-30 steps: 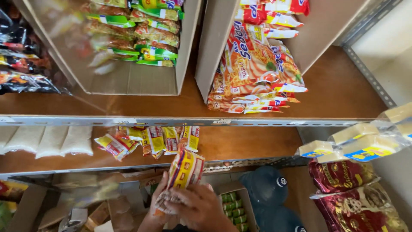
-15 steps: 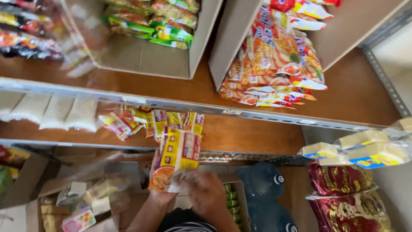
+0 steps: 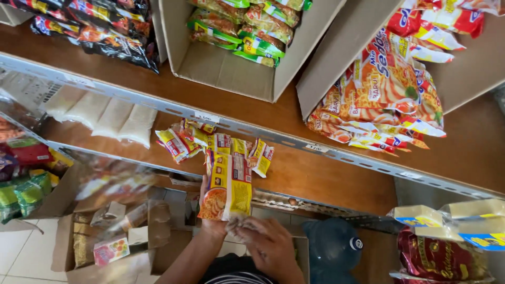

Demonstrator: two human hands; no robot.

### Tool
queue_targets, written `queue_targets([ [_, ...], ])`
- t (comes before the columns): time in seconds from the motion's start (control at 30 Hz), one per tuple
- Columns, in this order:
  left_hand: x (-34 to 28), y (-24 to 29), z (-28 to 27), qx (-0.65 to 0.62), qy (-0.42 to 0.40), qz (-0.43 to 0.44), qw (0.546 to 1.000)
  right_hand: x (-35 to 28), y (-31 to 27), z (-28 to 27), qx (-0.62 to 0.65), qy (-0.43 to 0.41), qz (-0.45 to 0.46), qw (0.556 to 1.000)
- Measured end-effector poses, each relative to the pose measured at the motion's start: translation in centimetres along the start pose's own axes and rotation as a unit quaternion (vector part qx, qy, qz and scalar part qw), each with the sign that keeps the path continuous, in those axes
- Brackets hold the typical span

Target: Wiping and organizing instant noodle packets on grocery store shelves.

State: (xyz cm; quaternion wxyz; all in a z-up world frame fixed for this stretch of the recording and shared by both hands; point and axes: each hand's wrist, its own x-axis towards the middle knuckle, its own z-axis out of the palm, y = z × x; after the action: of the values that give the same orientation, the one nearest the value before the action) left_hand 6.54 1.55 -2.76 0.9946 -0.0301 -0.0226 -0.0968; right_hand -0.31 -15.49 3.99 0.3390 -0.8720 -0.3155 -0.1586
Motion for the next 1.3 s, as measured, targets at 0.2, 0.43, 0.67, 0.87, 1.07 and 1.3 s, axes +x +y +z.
queue_targets([
  [0.2, -0.5, -1.5, 3.2, 0.212, 0.103, 0.147, 0.961, 5.2, -2.1, -0.8, 0.071, 0.114, 0.066, 0.989],
  [0.43, -0.1, -0.4, 2.7, 0.298, 0.149, 0.326, 0.885, 4.8, -1.6, 2.5, 0.038, 0.077, 0.143, 0.986],
  [0.67, 0.5, 1.0, 0.3, 0.33, 0.307, 0.228, 0.863, 7.1, 0.8, -1.0, 0.05, 0.078, 0.133, 0.987],
  [0.87, -0.3, 3.8, -4.4, 0.457, 0.12, 0.109, 0.875, 8.2, 4.8, -4.0, 0.203, -0.012, 0.124, 0.971],
  [1.07, 0.0, 5.4, -18.7, 0.392, 0.074, 0.061, 0.915, 6.5, 10.6, -2.8, 0.539, -0.003, 0.354, 0.764],
  [1.3, -1.8, 5.2, 2.7, 0.516, 0.162, -0.013, 0.841, 2.6, 15.6, 0.0, 0.431, 0.007, 0.384, 0.816],
])
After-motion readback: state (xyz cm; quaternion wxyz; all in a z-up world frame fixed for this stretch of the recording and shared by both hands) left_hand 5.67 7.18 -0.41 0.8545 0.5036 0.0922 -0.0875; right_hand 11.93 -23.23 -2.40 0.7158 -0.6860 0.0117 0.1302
